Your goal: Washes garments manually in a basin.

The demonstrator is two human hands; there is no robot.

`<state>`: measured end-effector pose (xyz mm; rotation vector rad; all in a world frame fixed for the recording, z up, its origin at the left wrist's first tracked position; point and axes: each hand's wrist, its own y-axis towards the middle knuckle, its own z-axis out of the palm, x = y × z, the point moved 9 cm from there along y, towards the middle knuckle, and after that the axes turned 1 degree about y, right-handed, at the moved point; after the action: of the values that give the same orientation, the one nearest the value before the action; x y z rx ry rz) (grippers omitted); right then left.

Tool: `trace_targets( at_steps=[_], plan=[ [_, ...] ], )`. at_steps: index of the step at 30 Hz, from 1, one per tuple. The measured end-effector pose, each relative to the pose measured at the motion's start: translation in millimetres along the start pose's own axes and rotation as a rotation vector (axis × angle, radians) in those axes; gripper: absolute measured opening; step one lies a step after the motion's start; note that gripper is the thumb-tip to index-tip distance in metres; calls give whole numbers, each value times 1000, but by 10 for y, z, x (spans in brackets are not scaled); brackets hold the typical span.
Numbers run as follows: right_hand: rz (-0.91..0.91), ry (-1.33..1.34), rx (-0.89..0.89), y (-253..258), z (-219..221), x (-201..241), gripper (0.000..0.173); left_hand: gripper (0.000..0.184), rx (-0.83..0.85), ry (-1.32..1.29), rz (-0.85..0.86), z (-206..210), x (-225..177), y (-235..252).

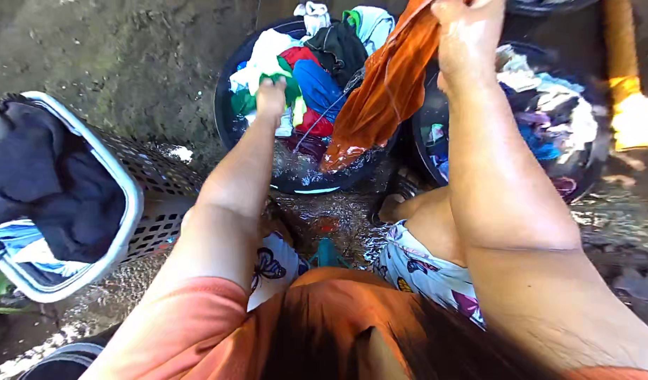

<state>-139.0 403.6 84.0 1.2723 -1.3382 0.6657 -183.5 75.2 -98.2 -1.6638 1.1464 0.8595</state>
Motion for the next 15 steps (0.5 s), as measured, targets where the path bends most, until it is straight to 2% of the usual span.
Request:
trace_targets(
  at_steps=[2,3,5,7,9,11,13,14,15],
  plan=[
    [64,-322,244,-90,186,-100,58,47,-11,167,82,-106,-441,217],
    [86,-463,369,-163,284,-197,61,48,9,306,95,-137,-593,292],
    [148,-704,547,-305,435,-480,55,59,88,670,97,-131,-732,279],
    [238,-850,636,-412,538,-806,48,63,232,1036,122,50,-669,-1],
    [316,-922,657,-480,614,-1025,52,57,455,1268,184,441,-374,-347],
    [325,-963,658,-534,715,-1103,70,48,667,1310,339,902,142,-603],
    [237,-949,681,-583,858,-1048,80,68,675,1290,386,1167,684,-676],
    [181,-937,716,-625,947,-976,79,69,618,1277,369,1216,867,-678],
    [133,-922,755,-679,1034,-900,77,62,547,1282,346,1239,978,-673]
  ],
)
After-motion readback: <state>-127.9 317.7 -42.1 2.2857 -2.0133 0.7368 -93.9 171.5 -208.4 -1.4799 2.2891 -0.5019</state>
